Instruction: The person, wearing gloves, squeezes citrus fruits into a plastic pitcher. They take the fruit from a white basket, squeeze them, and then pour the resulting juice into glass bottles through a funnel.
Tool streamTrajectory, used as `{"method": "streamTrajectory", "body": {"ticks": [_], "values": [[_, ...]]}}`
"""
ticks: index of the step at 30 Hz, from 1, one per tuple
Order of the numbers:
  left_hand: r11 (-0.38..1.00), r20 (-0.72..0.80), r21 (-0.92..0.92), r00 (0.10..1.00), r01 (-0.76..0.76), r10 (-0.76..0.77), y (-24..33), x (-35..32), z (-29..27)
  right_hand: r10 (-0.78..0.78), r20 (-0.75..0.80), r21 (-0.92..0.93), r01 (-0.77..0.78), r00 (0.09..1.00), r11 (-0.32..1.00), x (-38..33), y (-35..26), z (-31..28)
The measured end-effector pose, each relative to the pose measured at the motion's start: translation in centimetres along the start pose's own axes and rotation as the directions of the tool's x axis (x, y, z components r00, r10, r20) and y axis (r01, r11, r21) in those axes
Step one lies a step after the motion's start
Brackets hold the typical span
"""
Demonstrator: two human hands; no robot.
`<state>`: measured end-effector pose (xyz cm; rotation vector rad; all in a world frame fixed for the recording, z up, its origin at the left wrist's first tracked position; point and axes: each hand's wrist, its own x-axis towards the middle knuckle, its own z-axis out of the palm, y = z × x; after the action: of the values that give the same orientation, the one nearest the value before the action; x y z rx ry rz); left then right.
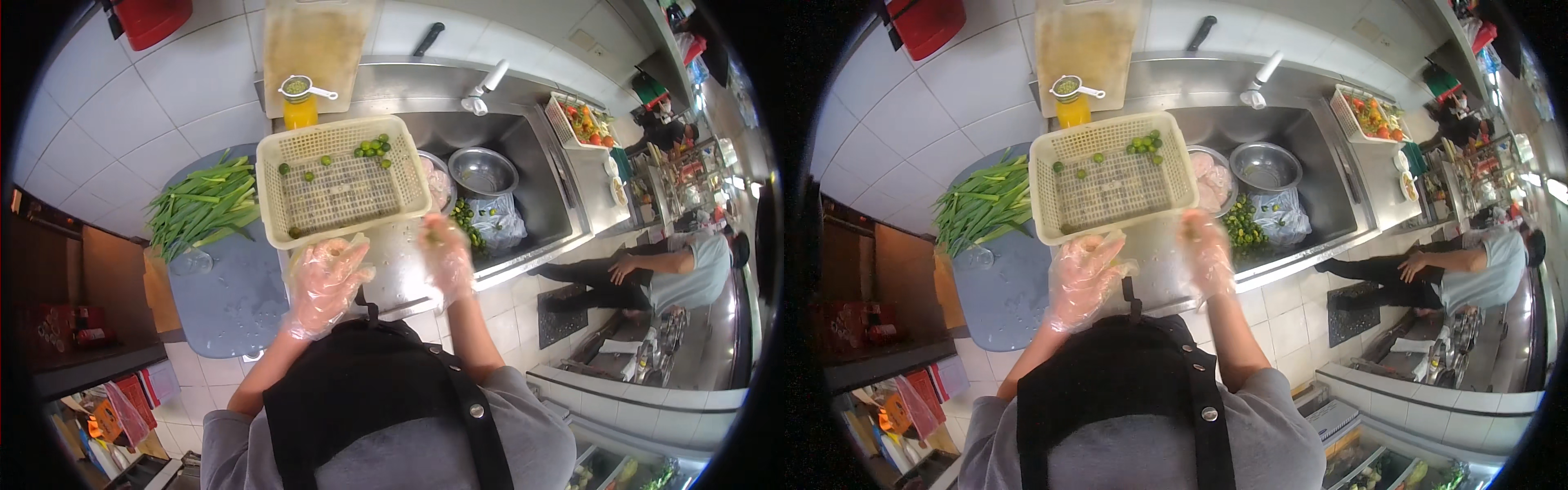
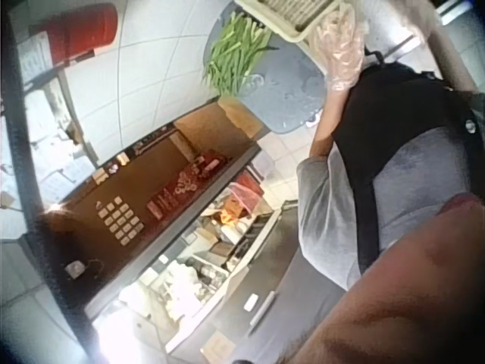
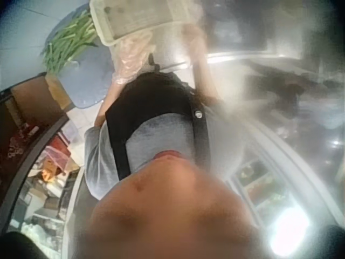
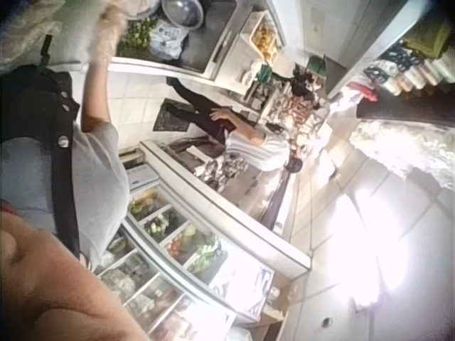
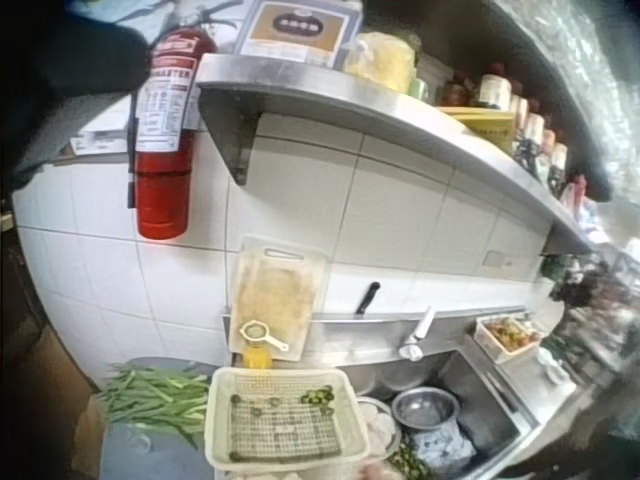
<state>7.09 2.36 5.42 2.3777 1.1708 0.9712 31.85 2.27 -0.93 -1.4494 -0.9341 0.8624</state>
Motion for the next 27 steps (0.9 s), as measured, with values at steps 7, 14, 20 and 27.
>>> {"method": "streamTrajectory", "body": {"ticks": [7,14,20,27], "values": [[0.989,-0.16,-0.016,0.976,0.145,-0.145,-2.8,-2.5,0.0,-0.53,0.271,-0.902,0.404,0.803,0.151,11.0,2.1,-2.7],[0.972,-0.206,-0.016,0.951,0.234,-0.232,-2.6,-4.7,-1.6,-0.213,0.708,-0.672,0.735,0.673,0.091,21.1,9.2,14.7],[0.96,-0.264,-0.027,0.924,0.28,-0.277,-3.2,-6.2,-2.5,-0.244,0.602,-0.754,0.642,0.761,0.141,23.4,14.2,16.8],[0.96,-0.287,-0.061,0.917,0.273,-0.278,-3.7,-6.0,-2.2,-0.212,0.532,-0.791,0.57,0.82,0.22,19.9,11.5,16.7]]}}
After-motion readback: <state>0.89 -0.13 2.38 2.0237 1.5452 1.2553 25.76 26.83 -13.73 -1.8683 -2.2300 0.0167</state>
